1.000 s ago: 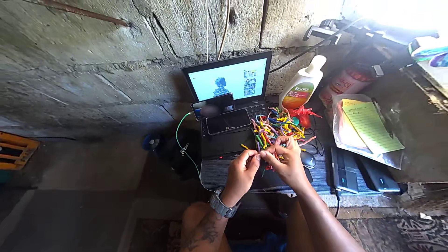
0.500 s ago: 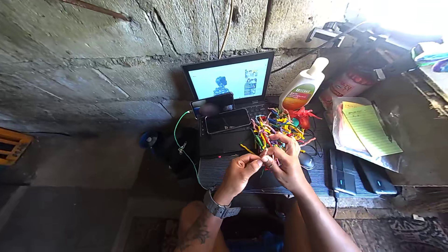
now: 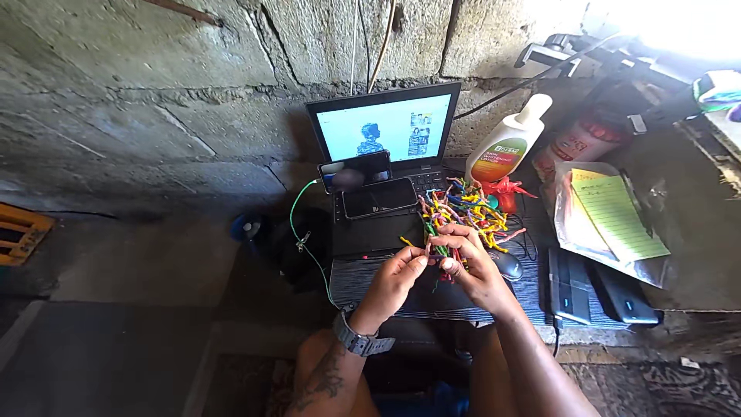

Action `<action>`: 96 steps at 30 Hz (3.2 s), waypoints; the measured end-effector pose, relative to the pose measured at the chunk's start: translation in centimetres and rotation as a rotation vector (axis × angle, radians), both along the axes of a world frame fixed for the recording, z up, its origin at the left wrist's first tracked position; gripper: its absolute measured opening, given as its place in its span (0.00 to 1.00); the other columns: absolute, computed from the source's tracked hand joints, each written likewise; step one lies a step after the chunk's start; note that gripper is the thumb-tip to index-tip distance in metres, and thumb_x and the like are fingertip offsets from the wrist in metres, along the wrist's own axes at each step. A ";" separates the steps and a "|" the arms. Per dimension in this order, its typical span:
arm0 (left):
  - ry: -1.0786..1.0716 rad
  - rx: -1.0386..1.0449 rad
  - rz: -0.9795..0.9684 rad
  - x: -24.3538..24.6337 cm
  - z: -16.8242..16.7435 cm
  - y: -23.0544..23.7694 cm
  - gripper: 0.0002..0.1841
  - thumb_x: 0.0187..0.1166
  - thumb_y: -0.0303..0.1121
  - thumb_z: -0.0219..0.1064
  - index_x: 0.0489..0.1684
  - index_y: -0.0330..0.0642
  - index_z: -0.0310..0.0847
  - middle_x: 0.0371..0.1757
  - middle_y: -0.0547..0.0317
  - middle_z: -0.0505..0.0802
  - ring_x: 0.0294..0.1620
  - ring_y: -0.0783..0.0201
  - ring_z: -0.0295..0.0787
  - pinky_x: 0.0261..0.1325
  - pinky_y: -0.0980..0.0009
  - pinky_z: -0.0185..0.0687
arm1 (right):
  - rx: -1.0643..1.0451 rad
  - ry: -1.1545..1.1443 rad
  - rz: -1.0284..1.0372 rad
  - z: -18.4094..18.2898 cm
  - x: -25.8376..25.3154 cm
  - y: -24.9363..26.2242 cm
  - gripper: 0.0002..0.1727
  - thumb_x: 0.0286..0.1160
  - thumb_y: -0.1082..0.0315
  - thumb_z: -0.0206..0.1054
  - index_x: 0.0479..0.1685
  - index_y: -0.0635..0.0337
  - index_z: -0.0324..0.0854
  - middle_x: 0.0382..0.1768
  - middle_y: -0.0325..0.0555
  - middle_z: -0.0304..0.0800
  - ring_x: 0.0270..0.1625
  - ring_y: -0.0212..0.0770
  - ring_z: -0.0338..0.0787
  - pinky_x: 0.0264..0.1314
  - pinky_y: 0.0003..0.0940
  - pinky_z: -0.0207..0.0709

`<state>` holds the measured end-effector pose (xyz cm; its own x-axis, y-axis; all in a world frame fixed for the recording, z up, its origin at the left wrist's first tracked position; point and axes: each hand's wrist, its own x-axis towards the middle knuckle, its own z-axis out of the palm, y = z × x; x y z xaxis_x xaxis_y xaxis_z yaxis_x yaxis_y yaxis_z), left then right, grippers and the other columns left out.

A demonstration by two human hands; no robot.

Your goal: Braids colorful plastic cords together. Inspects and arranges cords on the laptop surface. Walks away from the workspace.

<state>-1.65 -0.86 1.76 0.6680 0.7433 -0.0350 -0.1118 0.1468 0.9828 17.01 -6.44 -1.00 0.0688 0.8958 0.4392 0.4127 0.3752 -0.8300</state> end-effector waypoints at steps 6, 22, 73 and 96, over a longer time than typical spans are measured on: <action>-0.024 -0.044 -0.016 -0.1 -0.2 -0.2 0.10 0.85 0.28 0.54 0.42 0.46 0.83 0.23 0.81 0.76 0.16 0.87 0.60 0.20 0.88 0.55 | 0.190 -0.239 -0.167 -0.8 -0.4 0.4 0.19 0.87 0.40 0.53 0.58 0.31 0.88 0.75 0.45 0.76 0.85 0.43 0.65 0.86 0.47 0.57; 0.123 0.165 0.069 0.3 -0.4 -0.5 0.11 0.88 0.29 0.48 0.50 0.37 0.77 0.33 0.74 0.78 0.25 0.85 0.66 0.29 0.87 0.62 | -0.032 0.107 -0.003 0.4 0.0 -0.2 0.21 0.82 0.42 0.61 0.47 0.50 0.87 0.59 0.36 0.83 0.69 0.27 0.76 0.73 0.30 0.69; 0.347 0.751 0.318 0.3 -1.5 -1.5 0.09 0.78 0.28 0.64 0.38 0.33 0.90 0.35 0.52 0.92 0.32 0.68 0.87 0.37 0.72 0.84 | -0.086 -0.112 -0.071 -0.4 -1.8 0.0 0.21 0.88 0.52 0.53 0.32 0.55 0.82 0.32 0.33 0.79 0.37 0.23 0.78 0.46 0.24 0.71; 0.143 0.314 0.086 -1.3 -1.2 -1.1 0.08 0.83 0.25 0.59 0.39 0.35 0.84 0.34 0.68 0.85 0.34 0.83 0.78 0.41 0.85 0.75 | -0.010 -0.392 -0.091 0.3 -2.5 -0.3 0.28 0.93 0.49 0.45 0.31 0.56 0.82 0.28 0.44 0.80 0.36 0.41 0.83 0.49 0.42 0.71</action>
